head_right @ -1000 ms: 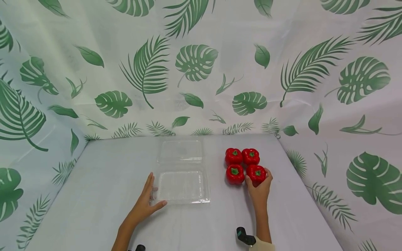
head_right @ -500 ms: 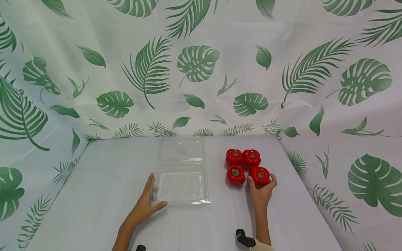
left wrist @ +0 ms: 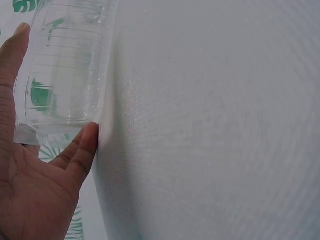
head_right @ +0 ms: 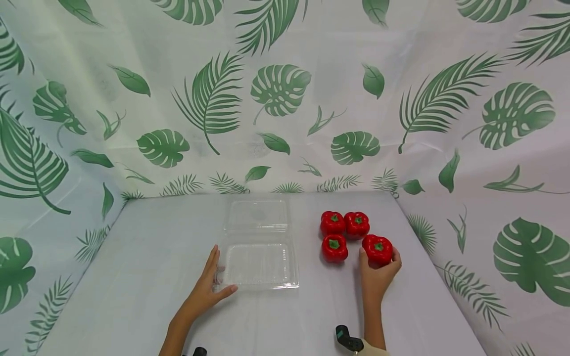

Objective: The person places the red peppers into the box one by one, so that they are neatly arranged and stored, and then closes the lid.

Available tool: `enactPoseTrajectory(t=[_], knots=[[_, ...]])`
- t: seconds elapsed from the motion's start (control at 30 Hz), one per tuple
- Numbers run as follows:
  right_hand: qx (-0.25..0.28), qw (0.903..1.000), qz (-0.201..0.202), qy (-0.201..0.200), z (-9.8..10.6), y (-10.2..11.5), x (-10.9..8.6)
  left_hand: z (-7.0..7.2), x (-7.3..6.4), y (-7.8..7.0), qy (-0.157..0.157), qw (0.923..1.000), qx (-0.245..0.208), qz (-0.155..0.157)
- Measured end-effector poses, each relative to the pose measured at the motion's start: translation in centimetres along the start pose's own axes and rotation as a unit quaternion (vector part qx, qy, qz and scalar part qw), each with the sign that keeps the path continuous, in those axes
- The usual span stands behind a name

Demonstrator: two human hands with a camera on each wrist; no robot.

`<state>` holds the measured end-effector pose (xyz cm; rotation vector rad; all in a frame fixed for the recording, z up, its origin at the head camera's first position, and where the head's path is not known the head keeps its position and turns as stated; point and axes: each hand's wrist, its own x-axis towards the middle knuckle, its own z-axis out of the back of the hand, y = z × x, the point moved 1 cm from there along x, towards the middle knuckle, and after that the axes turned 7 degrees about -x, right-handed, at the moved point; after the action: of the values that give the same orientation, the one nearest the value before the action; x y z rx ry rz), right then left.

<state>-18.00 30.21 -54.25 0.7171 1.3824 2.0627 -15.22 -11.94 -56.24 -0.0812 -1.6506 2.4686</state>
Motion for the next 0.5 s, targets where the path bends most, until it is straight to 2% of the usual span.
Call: enactPoseTrajectory(t=[0.27, 0.5], knots=[[-0.006, 0.9983, 0.057, -0.006, 0.1, 1.6, -0.3, 0.1, -0.1, 0.1, 0.005, 1.0, -0.002, -0.002], [0.019, 0.9929, 0.114, 0.028, -0.3, 3.6, -0.6, 0.0, 0.0, 0.1, 0.003, 1.0, 0.001, -0.003]])
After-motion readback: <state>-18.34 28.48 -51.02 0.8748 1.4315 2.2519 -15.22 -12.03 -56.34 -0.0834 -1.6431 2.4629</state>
